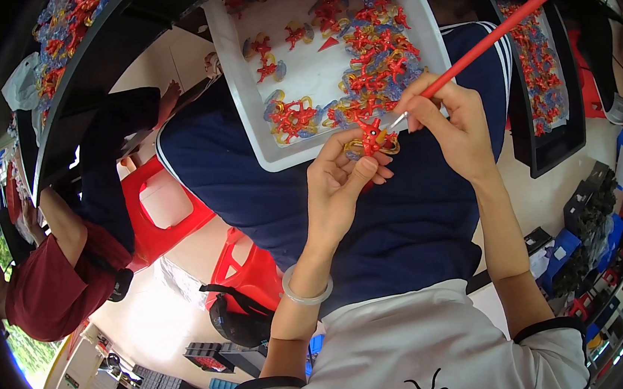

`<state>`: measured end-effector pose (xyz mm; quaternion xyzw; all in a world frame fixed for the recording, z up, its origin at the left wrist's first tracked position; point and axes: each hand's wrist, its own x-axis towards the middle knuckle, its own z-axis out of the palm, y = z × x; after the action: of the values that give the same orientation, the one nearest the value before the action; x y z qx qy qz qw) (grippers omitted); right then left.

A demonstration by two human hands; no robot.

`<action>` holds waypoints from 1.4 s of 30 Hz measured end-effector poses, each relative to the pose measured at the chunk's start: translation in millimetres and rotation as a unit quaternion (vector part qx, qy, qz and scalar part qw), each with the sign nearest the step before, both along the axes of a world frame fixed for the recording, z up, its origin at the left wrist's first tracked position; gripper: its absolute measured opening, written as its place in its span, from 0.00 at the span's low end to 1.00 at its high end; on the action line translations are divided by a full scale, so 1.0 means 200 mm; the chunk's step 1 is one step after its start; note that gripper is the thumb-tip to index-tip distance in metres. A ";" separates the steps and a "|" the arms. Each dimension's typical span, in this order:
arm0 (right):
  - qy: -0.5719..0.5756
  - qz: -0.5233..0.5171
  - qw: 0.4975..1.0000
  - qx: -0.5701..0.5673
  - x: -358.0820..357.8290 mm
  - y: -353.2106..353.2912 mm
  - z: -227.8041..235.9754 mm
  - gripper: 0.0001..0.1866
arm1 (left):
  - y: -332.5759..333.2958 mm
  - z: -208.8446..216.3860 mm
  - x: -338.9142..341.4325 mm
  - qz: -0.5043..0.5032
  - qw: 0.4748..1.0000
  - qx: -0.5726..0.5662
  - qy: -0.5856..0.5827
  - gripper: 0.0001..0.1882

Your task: The person paints small plastic toy figures with a paint brush, using paint from a paint tray.

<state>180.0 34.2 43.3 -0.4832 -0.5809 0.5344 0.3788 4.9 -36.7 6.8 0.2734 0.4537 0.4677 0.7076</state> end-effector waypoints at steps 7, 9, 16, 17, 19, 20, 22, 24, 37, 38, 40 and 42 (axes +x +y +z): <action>0.057 -0.035 0.998 -0.016 0.01 0.00 0.00 0.06 | 0.01 0.02 -0.01 -0.023 0.999 -0.006 -0.048 0.19; 0.032 -0.028 0.999 0.002 0.02 -0.01 0.00 0.06 | 0.00 0.01 -0.01 -0.019 0.999 -0.007 -0.035 0.19; -0.054 0.041 0.990 0.122 0.03 -0.10 0.04 0.04 | 0.00 0.05 0.05 0.027 0.999 0.019 0.033 0.18; -0.048 0.016 0.995 0.085 0.04 -0.10 0.05 0.04 | 0.00 0.04 0.05 0.027 0.999 0.020 0.033 0.18; -0.121 0.011 0.984 0.132 0.08 -0.09 0.04 0.05 | -0.01 0.02 0.05 0.012 0.999 0.012 0.035 0.17; -0.120 0.012 0.984 0.132 0.07 -0.09 0.04 0.05 | -0.01 0.03 0.05 0.013 0.999 0.011 0.036 0.17; 0.016 -0.129 0.988 0.088 0.00 -0.09 0.06 0.06 | 0.00 0.04 0.04 0.007 1.000 0.007 0.003 0.17; 0.020 -0.116 0.992 0.046 -0.02 -0.09 0.04 0.04 | 0.00 0.04 0.05 0.016 1.000 0.011 -0.014 0.18; 0.064 -0.070 0.995 -0.022 -0.12 -0.23 -0.02 0.14 | 0.03 0.05 0.00 0.016 0.998 -0.018 -0.055 0.20; 0.064 -0.070 0.995 -0.022 -0.12 -0.22 -0.02 0.14 | 0.03 0.05 0.00 0.023 0.998 -0.034 -0.043 0.21; 0.087 -0.065 0.994 -0.005 -0.12 -0.21 -0.01 0.15 | 0.03 0.04 0.00 0.021 0.999 -0.026 -0.036 0.21; 0.087 -0.063 0.994 -0.002 -0.13 -0.21 -0.01 0.15 | 0.03 0.04 -0.01 0.019 0.999 -0.018 -0.028 0.21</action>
<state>154.9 -8.7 42.2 -0.4712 -0.5134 0.5507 0.4595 3.5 -30.4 14.1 0.2387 0.4472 0.4802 0.7158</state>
